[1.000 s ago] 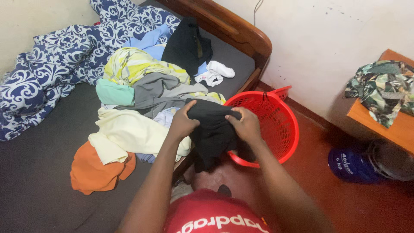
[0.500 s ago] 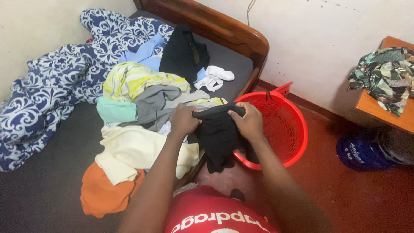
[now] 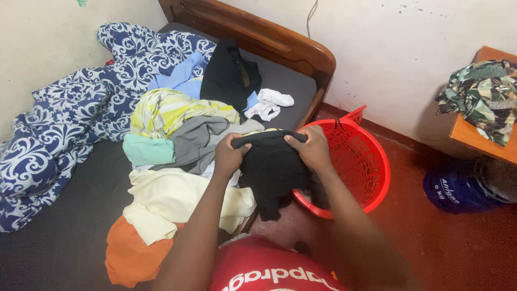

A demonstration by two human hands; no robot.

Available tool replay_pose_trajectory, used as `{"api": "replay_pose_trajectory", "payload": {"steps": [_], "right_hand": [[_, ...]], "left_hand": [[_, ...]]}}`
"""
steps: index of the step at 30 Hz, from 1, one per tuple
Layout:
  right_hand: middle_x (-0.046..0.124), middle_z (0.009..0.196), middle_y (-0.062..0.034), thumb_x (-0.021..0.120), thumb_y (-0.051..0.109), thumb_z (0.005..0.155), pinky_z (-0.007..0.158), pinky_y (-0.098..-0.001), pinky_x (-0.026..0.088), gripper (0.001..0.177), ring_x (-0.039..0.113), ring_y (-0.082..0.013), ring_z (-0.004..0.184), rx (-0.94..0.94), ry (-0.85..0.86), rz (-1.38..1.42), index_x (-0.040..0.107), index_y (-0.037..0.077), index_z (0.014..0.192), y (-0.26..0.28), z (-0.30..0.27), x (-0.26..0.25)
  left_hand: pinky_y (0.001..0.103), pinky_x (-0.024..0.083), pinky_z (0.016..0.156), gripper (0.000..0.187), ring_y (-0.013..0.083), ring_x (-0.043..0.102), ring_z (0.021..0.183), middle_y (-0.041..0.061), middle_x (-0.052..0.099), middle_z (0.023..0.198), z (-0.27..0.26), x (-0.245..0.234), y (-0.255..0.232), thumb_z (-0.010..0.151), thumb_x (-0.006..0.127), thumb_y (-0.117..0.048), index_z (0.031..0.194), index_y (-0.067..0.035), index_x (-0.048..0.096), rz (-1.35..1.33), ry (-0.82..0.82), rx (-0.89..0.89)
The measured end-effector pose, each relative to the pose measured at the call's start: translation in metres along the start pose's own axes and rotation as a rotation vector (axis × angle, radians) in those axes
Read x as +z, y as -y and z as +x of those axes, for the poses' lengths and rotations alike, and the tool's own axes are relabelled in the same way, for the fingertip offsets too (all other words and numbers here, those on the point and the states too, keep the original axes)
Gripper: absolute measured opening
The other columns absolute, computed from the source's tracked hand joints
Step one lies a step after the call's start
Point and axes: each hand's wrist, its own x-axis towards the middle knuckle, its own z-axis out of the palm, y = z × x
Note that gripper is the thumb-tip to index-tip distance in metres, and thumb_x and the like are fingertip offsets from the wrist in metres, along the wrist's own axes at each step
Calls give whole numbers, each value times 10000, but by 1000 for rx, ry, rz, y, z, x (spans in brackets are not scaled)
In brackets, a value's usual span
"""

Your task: The person sorts through a pile of clothes on a bed, handles an orange shirt and a white garment, then folds a black garment by hand.

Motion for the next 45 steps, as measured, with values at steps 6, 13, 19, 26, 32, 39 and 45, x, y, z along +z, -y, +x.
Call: {"api": "replay_pose_trajectory", "payload": {"steps": [6, 13, 19, 26, 32, 39, 45], "right_hand": [[749, 979, -117, 737, 386, 869, 799, -326, 550, 463, 704, -182, 878, 424, 456, 413, 710, -23, 1083, -15, -3, -21], [694, 1084, -107, 764, 362, 877, 868, -341, 566, 542, 675, -184, 970, 531, 320, 879, 613, -19, 1232, -32, -33, -29], [708, 1051, -74, 784, 299, 868, 861, -329, 564, 451, 676, -165, 930, 442, 257, 874, 653, -10, 1170, -33, -49, -48], [721, 934, -32, 676, 369, 955, 771, -276, 544, 379, 665, -128, 840, 435, 215, 601, 713, 3, 1045, -31, -48, -67], [704, 859, -34, 687, 346, 955, 690, -311, 534, 365, 634, -133, 747, 421, 296, 558, 735, -13, 996, -36, -45, -79], [711, 850, -25, 682, 367, 948, 679, -306, 548, 379, 652, -122, 733, 496, 294, 603, 726, -9, 968, -31, -50, -66], [694, 832, -26, 661, 416, 946, 670, -312, 526, 431, 627, -124, 722, 459, 315, 662, 726, -11, 953, -15, -48, -68]], "left_hand": [[337, 528, 834, 362, 228, 689, 907, 133, 732, 993, -19, 28, -2, 787, 839, -150, 1080, -39, 658, -110, -257, 80], [411, 500, 912, 345, 324, 663, 1002, 180, 697, 1057, -31, 63, -10, 862, 796, -229, 1109, -35, 652, -65, -383, 109], [444, 499, 901, 355, 391, 670, 1027, 207, 712, 1079, -47, 85, -27, 926, 715, -318, 1139, -42, 647, 3, -412, 118], [446, 518, 873, 349, 387, 702, 973, 205, 739, 1011, -57, 87, -35, 959, 686, -357, 1043, -18, 679, 40, -448, 130], [432, 520, 854, 395, 359, 704, 912, 203, 737, 950, -56, 91, -14, 958, 679, -389, 953, 4, 723, -43, -403, 164], [419, 514, 815, 474, 351, 698, 857, 211, 735, 904, -39, 82, 9, 927, 698, -448, 916, 25, 739, 41, -335, -1], [403, 520, 800, 477, 329, 703, 829, 204, 737, 882, -40, 76, 7, 953, 654, -456, 919, 11, 741, 25, -315, -3]]}}
